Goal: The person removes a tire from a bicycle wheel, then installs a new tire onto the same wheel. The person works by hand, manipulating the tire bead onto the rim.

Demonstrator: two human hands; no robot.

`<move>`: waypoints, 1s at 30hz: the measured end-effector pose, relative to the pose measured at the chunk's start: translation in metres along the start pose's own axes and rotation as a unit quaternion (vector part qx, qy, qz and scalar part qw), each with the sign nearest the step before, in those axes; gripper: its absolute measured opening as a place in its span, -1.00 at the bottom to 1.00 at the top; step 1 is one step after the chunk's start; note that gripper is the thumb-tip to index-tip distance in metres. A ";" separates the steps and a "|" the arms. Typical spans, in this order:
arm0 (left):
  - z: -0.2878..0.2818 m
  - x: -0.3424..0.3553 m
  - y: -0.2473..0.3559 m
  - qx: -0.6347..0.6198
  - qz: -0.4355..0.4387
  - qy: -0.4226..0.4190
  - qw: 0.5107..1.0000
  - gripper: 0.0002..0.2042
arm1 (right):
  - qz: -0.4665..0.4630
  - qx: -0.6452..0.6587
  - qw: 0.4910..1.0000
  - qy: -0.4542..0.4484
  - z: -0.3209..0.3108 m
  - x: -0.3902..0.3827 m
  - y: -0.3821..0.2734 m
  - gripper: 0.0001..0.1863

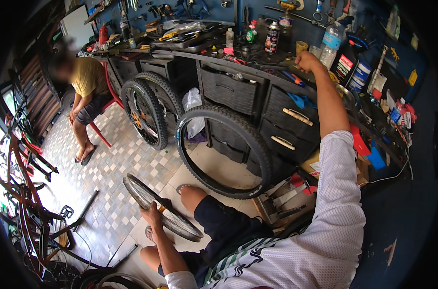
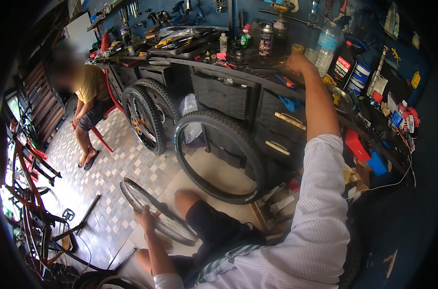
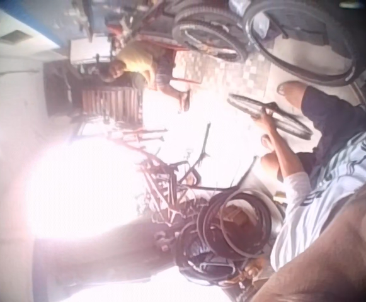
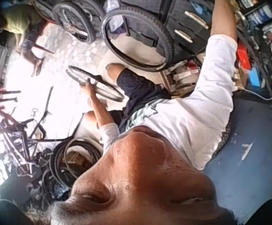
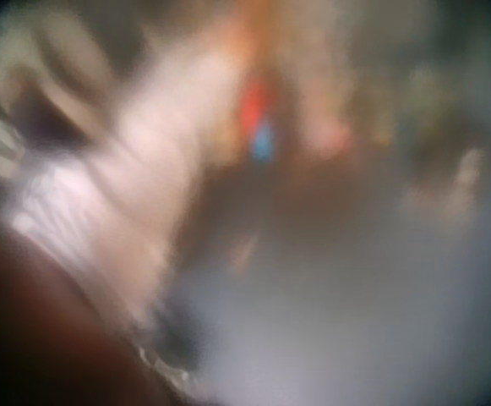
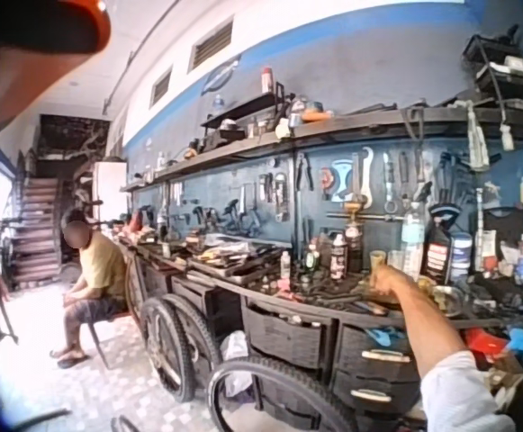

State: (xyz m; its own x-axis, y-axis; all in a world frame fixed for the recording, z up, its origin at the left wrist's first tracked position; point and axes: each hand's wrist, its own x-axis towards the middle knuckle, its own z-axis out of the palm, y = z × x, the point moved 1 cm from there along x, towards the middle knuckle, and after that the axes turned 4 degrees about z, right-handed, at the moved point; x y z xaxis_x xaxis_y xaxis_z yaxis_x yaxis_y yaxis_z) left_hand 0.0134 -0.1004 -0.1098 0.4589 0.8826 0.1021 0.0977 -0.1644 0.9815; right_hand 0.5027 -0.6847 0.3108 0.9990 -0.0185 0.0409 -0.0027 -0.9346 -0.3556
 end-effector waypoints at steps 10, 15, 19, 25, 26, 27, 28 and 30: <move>0.007 -0.007 0.022 0.067 -0.025 -0.006 0.997 -0.45 | -0.085 0.063 0.985 0.139 0.025 0.040 0.084 -0.76; 0.029 -0.012 0.012 0.040 -0.035 -0.038 0.998 -0.41 | -0.205 0.202 0.931 0.223 -0.044 0.043 0.100 -0.76; 0.012 -0.013 0.017 0.066 0.002 -0.035 0.997 -0.36 | -0.313 0.168 0.889 0.290 -0.015 0.006 0.043 -0.70; -0.013 -0.011 0.010 0.099 0.008 -0.025 0.995 -0.42 | -0.249 0.099 0.939 0.217 0.036 -0.122 -0.075 -0.31; 0.000 -0.019 0.023 0.103 -0.015 -0.050 0.993 -0.46 | -0.257 0.080 0.944 0.193 0.044 -0.143 -0.084 -0.23; -0.003 -0.016 0.019 0.113 -0.022 -0.055 0.992 -0.46 | -0.270 0.052 0.945 0.176 0.056 -0.148 -0.094 -0.23; -0.007 -0.015 0.014 0.123 -0.029 -0.061 0.990 -0.47 | -0.283 0.025 0.945 0.160 0.070 -0.151 -0.101 -0.22; -0.017 -0.015 0.011 0.139 -0.037 -0.060 0.988 -0.45 | -0.334 0.040 0.935 0.116 0.111 -0.142 -0.113 -0.27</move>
State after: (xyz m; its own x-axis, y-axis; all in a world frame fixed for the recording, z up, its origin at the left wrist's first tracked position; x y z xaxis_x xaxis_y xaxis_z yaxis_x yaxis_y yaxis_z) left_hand -0.0072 -0.1080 -0.0981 0.5409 0.8410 -0.0045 0.3654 -0.2302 0.9020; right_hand 0.3664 -0.5365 0.2415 0.7406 0.4737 0.4766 0.6301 -0.7358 -0.2479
